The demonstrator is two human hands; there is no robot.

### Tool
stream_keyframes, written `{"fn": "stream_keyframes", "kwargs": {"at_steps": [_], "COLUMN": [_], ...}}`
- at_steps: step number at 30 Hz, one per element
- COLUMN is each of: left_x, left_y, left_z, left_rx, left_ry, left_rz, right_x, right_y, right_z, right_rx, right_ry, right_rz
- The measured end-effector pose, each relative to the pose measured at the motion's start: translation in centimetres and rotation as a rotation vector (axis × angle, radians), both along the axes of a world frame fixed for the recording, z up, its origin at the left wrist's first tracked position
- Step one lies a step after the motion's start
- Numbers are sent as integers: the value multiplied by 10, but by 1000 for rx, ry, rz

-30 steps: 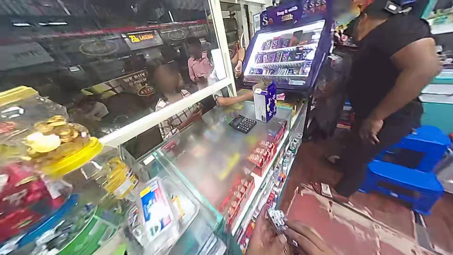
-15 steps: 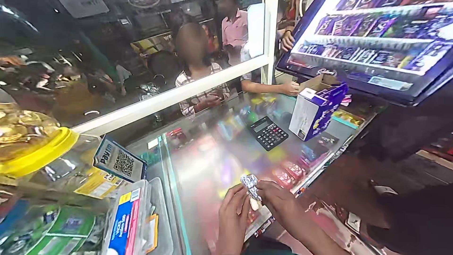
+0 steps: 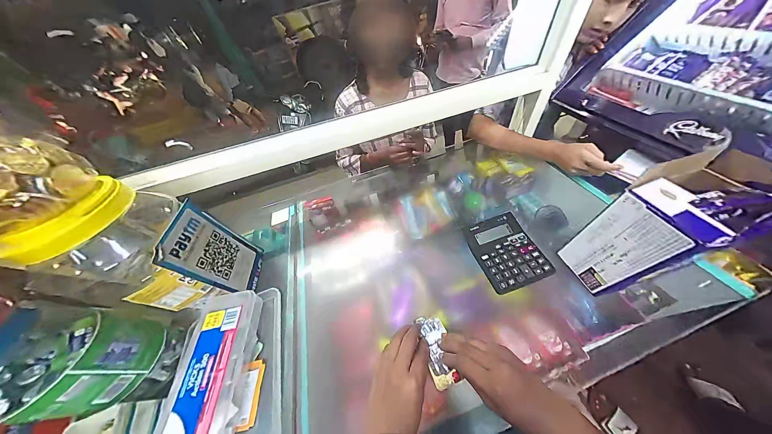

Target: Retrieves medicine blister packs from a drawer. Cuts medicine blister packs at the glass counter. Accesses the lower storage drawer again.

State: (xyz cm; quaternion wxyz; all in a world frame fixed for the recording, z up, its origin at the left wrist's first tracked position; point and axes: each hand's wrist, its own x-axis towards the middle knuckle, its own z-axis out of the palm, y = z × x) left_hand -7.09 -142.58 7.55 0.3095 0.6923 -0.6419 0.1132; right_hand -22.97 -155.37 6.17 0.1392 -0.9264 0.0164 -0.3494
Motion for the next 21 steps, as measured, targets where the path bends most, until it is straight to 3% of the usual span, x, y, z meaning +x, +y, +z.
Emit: {"fn": "stream_keyframes", "kwargs": {"at_steps": [4,7,14,17,21], "left_x": [8,13,22,19,16], "left_y": [-6,-7,-16,-15,-10], "left_z": [0,3,13,13,12], "left_rx": [25,123,203,219,184], "left_ry": [-157,-49,110,91,59], "left_rz": [-75,-164,-80,-35,28], "right_x": [1,1,-7,-14,-26], "right_y": [-17,-23,-38,-47,-52], "right_z": [1,0,-3,-4,-1], "right_rx": [-2,-6,-3,128,474], "right_ry": [0,1,5,-21,-135], "right_rz": [105,151,274,355,323]}}
